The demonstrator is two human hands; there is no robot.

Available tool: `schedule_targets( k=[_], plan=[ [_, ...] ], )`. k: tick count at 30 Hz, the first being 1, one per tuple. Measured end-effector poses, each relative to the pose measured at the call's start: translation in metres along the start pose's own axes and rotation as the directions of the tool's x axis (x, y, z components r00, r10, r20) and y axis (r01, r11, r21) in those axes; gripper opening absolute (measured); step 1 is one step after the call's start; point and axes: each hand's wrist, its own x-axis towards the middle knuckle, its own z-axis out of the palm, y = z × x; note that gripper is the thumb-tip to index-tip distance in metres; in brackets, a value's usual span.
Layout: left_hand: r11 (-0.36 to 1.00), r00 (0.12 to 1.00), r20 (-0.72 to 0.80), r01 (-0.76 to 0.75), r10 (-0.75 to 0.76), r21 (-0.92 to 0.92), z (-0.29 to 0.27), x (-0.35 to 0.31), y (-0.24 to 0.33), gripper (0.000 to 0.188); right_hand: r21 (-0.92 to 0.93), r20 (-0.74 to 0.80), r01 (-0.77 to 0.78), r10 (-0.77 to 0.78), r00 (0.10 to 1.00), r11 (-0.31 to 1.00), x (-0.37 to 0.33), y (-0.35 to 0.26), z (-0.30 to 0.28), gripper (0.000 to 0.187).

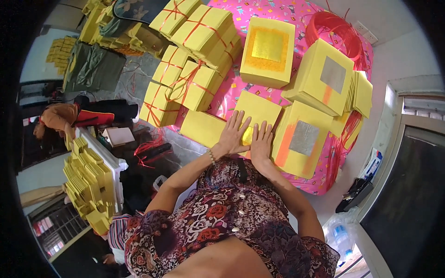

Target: Counting and bundling stacks of yellow paper products using red string.

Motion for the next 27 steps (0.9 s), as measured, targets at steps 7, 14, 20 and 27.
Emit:
schedule_targets(
  k=[7,14,20,27],
  plan=[
    [0.997,0.999,-0.014,-0.044,0.044,-0.059,0.007,-0.001,-0.008,0.106,0.096,0.029,0.034,-0.037,0.999,0.995,-0.002,0.011,-0.005,0.074],
    [0.997,0.999,-0.019,-0.038,0.037,-0.06,0.008,0.0,-0.009,0.099,0.216,-0.092,0.051,-0.032,0.995,0.975,0.004,0.013,0.017,0.075],
    [0.957,0.93,-0.352,0.0,-0.107,-0.292,-0.003,0.0,0.014,0.067,-0.079,-0.457,-0.016,-0.022,0.889,0.997,0.02,0.021,-0.001,0.039],
    [0.26,0.673,-0.051,0.213,-0.738,-0.942,0.055,0.025,0.026,0.048,-0.112,-0.423,0.086,-0.126,0.897,0.99,0.038,0.027,-0.018,0.016]
  ],
)
